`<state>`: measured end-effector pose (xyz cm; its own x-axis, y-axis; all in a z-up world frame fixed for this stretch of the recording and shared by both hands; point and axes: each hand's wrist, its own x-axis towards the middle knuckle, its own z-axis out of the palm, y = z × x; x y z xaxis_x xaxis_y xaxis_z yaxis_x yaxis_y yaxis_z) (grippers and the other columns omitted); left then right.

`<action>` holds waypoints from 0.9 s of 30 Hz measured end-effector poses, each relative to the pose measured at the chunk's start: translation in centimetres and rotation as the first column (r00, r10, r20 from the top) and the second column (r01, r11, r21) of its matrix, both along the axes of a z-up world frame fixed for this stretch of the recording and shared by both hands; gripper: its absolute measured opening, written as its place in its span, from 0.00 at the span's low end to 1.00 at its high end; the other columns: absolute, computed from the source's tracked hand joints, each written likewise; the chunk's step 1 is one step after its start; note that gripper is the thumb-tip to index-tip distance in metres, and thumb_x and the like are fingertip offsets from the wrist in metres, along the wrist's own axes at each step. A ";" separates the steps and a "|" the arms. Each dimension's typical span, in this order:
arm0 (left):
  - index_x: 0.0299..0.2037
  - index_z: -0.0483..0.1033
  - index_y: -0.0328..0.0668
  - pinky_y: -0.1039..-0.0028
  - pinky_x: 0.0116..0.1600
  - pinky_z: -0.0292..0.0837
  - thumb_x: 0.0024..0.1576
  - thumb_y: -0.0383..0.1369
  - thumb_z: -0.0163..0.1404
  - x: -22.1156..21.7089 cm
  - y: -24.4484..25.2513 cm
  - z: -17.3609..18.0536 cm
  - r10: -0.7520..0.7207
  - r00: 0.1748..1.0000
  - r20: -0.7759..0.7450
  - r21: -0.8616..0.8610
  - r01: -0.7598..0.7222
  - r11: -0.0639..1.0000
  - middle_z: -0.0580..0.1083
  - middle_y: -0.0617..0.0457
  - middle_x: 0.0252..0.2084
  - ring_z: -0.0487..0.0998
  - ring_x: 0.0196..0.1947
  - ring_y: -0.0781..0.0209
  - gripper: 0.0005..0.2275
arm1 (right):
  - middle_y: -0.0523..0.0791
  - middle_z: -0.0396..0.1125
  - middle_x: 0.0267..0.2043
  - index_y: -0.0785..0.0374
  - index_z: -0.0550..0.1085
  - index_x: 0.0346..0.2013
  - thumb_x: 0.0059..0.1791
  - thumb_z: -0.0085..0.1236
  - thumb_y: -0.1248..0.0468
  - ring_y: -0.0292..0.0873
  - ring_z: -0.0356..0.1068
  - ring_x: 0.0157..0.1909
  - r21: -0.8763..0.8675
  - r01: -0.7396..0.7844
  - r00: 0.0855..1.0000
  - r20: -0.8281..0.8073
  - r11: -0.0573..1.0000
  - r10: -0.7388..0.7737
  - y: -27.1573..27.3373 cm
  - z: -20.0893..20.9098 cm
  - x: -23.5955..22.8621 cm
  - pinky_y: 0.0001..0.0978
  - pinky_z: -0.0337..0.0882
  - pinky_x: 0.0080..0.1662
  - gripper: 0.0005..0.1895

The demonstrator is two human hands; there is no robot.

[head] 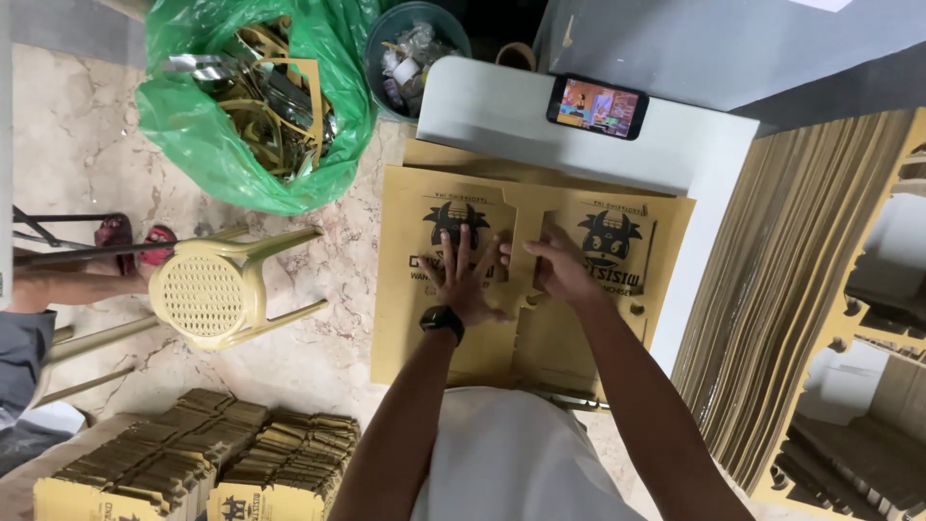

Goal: The person folds flat cardboard pieces with printed logos into box shapes on a white table. They repeatedly fold the flaps, press the creases, and lift the assembled boxes to check the structure. A smartphone playing a video is visible on the table.

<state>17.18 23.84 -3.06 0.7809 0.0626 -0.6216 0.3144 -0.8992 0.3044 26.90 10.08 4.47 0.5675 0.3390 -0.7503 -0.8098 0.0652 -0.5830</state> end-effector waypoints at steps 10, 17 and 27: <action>0.76 0.22 0.79 0.23 0.67 0.16 0.40 0.58 0.65 1.7 -0.2 -0.8 -0.049 0.957 -0.285 0.024 0.058 0.998 0.17 0.51 0.78 0.14 0.76 0.37 0.62 | 0.37 0.44 0.14 0.50 0.54 0.17 0.48 0.69 0.44 0.34 0.42 0.16 -0.071 -0.240 0.945 0.211 0.968 0.249 1.0 -2.7 -0.2 0.32 0.52 0.30 0.32; 0.75 0.23 0.82 0.23 0.68 0.17 0.39 0.59 0.66 2.7 0.0 -0.3 -0.003 0.942 -0.336 -0.004 0.001 1.000 0.18 0.52 0.79 0.15 0.76 0.38 0.62 | 0.57 0.61 0.65 0.68 0.66 0.64 0.57 0.42 0.36 0.55 0.55 0.72 -0.083 -0.324 0.938 0.102 0.942 0.331 -1.7 -10.5 -1.7 0.52 0.47 0.73 0.38; 0.75 0.25 0.86 0.24 0.70 0.20 0.38 0.58 0.67 1.9 -0.1 -1.8 0.007 0.963 -0.271 -0.009 -0.010 1.000 0.20 0.57 0.79 0.17 0.77 0.42 0.62 | 0.47 0.58 0.15 0.63 0.68 0.23 0.53 0.41 0.29 0.46 0.62 0.19 0.130 -0.010 0.960 -0.276 0.992 0.046 -2.4 -14.1 -1.4 0.41 0.66 0.33 0.39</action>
